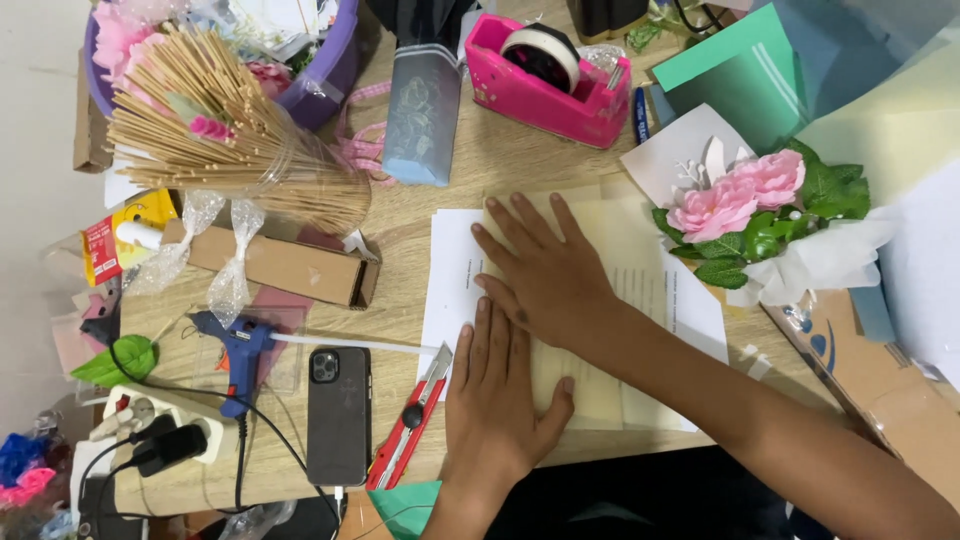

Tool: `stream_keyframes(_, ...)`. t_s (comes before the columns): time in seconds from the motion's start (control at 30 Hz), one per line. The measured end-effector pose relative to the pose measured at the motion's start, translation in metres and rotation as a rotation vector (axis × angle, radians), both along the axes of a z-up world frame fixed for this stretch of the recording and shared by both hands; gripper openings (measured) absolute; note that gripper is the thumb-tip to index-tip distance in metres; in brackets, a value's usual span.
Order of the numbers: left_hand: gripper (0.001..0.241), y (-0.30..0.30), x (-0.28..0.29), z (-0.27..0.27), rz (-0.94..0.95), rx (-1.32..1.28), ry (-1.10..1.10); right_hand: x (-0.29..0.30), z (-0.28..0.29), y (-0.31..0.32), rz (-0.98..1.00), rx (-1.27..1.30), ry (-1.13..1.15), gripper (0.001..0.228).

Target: The person uses a red utility knife to cut a stack of yellow paper on a cluttered wooden table. They hold the paper steady with one hand while slicing along the edge with the other, then lift the cut sheet to reveal the result.

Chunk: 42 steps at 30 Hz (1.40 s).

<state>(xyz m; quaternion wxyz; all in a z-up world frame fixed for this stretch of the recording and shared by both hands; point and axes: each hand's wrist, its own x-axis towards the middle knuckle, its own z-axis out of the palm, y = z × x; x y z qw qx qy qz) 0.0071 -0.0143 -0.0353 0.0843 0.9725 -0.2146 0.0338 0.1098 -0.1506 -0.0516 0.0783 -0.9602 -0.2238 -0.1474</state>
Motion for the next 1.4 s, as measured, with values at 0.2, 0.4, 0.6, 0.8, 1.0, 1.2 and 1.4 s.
stream_keyframes(0.2,0.083,0.0,0.0,0.009,-0.013,-0.037,-0.067,0.026,-0.014,-0.003,0.018,0.083,-0.138,0.059)
stream_keyframes(0.4,0.077,0.0,-0.006,0.018,-0.043,-0.079,-0.103,0.027,-0.008,-0.005,0.031,0.065,0.105,0.07)
stream_keyframes(0.6,0.068,0.011,-0.031,0.022,-0.094,-0.145,0.002,0.025,0.0,-0.007,0.057,0.085,0.073,0.08)
stream_keyframes(0.8,0.065,0.013,-0.038,0.017,-0.094,-0.124,-0.032,0.026,0.002,-0.008,0.058,0.084,0.169,0.081)
stream_keyframes(1.0,0.055,0.01,-0.031,0.041,-0.106,-0.172,-0.165,0.024,0.002,-0.007,0.06,0.108,0.152,0.08)
stream_keyframes(1.2,0.029,0.025,0.047,0.081,-0.132,-0.314,0.092,0.029,-0.002,-0.005,-0.009,-0.104,0.253,0.123)
stream_keyframes(1.4,0.016,0.03,0.14,0.043,-0.013,-0.335,-0.007,0.033,0.006,-0.002,-0.017,-0.058,0.327,0.139)
